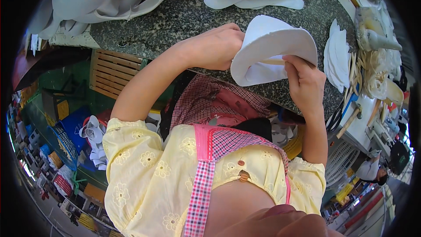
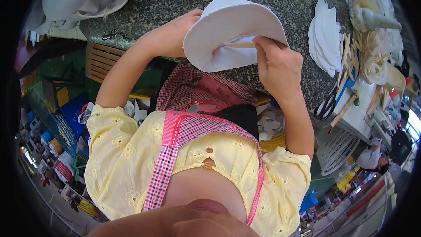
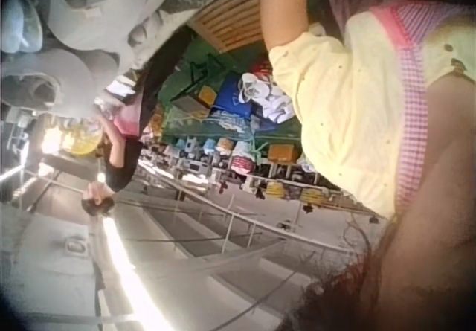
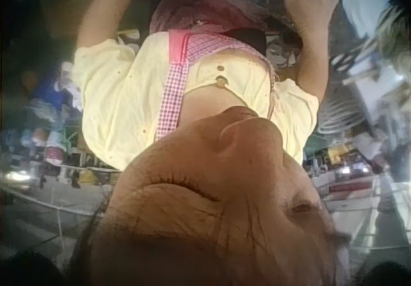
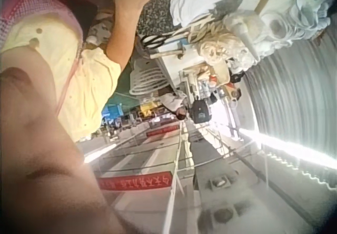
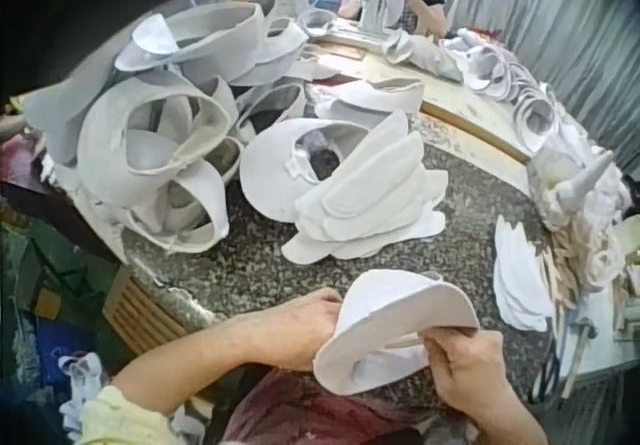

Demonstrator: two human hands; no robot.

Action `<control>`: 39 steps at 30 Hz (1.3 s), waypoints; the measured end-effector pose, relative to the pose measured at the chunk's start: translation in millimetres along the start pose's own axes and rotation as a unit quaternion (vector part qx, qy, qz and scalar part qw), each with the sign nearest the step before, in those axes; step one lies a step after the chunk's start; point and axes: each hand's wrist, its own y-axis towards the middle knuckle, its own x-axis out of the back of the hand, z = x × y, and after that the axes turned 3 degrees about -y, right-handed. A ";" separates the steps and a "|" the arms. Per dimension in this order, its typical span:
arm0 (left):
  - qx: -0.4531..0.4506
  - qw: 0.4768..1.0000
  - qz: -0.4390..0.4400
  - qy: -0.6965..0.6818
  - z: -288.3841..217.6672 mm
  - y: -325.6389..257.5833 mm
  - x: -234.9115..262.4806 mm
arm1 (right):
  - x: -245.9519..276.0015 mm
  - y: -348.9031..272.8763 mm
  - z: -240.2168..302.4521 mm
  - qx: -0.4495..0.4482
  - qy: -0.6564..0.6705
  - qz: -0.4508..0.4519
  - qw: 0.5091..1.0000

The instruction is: The person picks up white shoe components and decorative bows, then attaches the bows to the uppers. They manipulate the white fabric parts by hand and use a small stick to adjust the fit.

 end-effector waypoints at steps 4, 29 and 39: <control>-0.012 0.999 -0.033 0.007 2.4 0.6 -5.0 | 1.1 5.6 3.3 -0.012 -0.030 0.018 0.999; -0.033 0.996 -0.048 -0.067 -4.1 7.9 -6.1 | -8.5 9.7 -8.7 -0.002 -0.106 0.022 0.994; 0.047 0.995 0.077 -0.045 -6.2 13.5 -2.1 | -19.9 7.4 -9.5 -0.029 -0.150 -0.006 0.988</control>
